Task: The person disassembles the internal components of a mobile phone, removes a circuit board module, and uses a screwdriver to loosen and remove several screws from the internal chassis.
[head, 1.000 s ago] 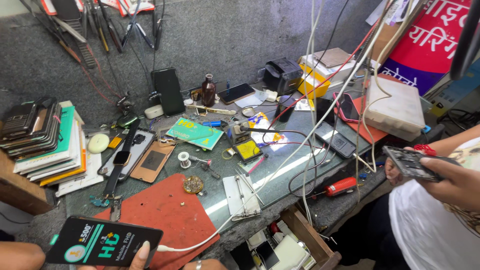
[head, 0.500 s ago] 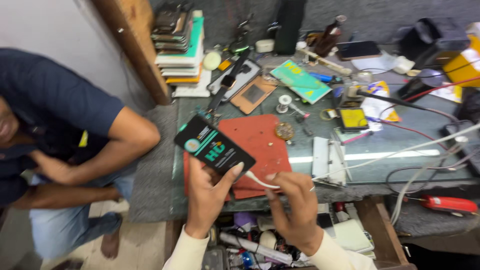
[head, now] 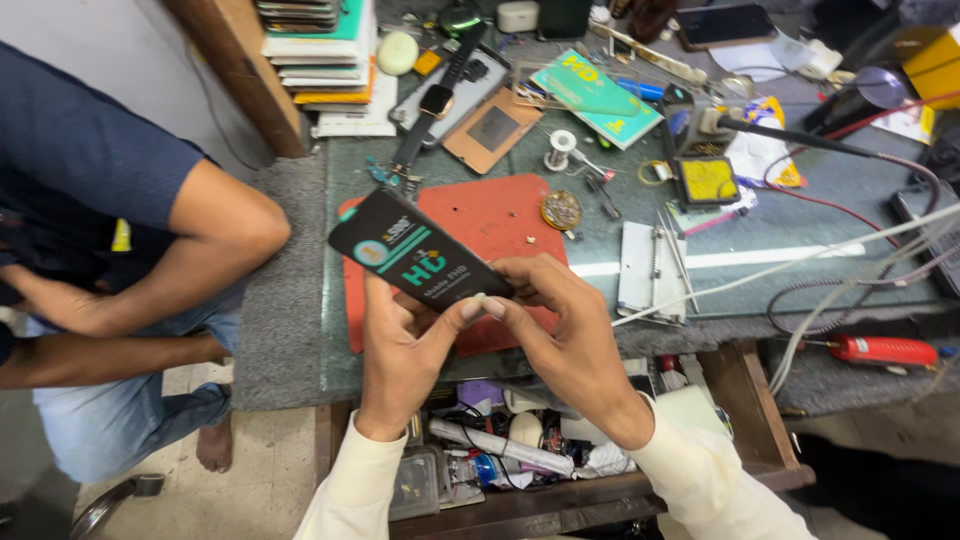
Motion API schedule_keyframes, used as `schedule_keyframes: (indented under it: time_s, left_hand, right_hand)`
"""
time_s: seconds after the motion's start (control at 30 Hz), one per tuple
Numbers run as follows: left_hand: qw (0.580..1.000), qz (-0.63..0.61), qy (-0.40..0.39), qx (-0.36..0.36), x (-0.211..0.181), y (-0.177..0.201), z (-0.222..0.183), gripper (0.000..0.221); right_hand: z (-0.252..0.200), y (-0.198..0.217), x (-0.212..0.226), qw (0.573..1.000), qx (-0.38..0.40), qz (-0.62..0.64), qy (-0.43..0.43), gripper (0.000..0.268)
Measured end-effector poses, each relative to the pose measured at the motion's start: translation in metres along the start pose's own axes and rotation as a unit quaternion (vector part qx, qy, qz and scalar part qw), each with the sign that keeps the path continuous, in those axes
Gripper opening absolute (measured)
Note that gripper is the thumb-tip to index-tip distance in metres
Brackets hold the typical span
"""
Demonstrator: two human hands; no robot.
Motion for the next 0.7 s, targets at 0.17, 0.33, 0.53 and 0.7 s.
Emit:
schedule_keyframes:
  time_s: [0.17, 0.33, 0.53, 0.7]
  left_hand:
    - [1.000, -0.023, -0.008, 0.016, 0.000, -0.004, 0.000, 0.066]
    - [0.996, -0.061, 0.003, 0.062, 0.004, -0.007, -0.001, 0.069]
    - [0.992, 0.105, -0.060, -0.029, -0.018, 0.036, 0.004, 0.058]
    - [0.973, 0.083, -0.092, -0.194, -0.035, 0.087, 0.005, 0.037]
  right_hand:
    - [0.001, 0.006, 0.003, 1.000, -0.006, -0.008, 0.009, 0.020]
    - [-0.006, 0.015, 0.027, 0.992, -0.038, -0.097, 0.073, 0.019]
    - [-0.014, 0.026, 0.050, 0.943, -0.077, -0.259, 0.195, 0.024]
    - [-0.017, 0.014, 0.040, 0.895, -0.045, -0.342, 0.284, 0.026]
Point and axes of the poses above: each hand's wrist, its own z-axis towards the middle knuckle, its own y-axis out of the back of the hand, x = y × z, the point moved 9 cm from there along z, towards the middle knuckle, and after that the axes turned 1 degree about y, right-handed, at the moved point
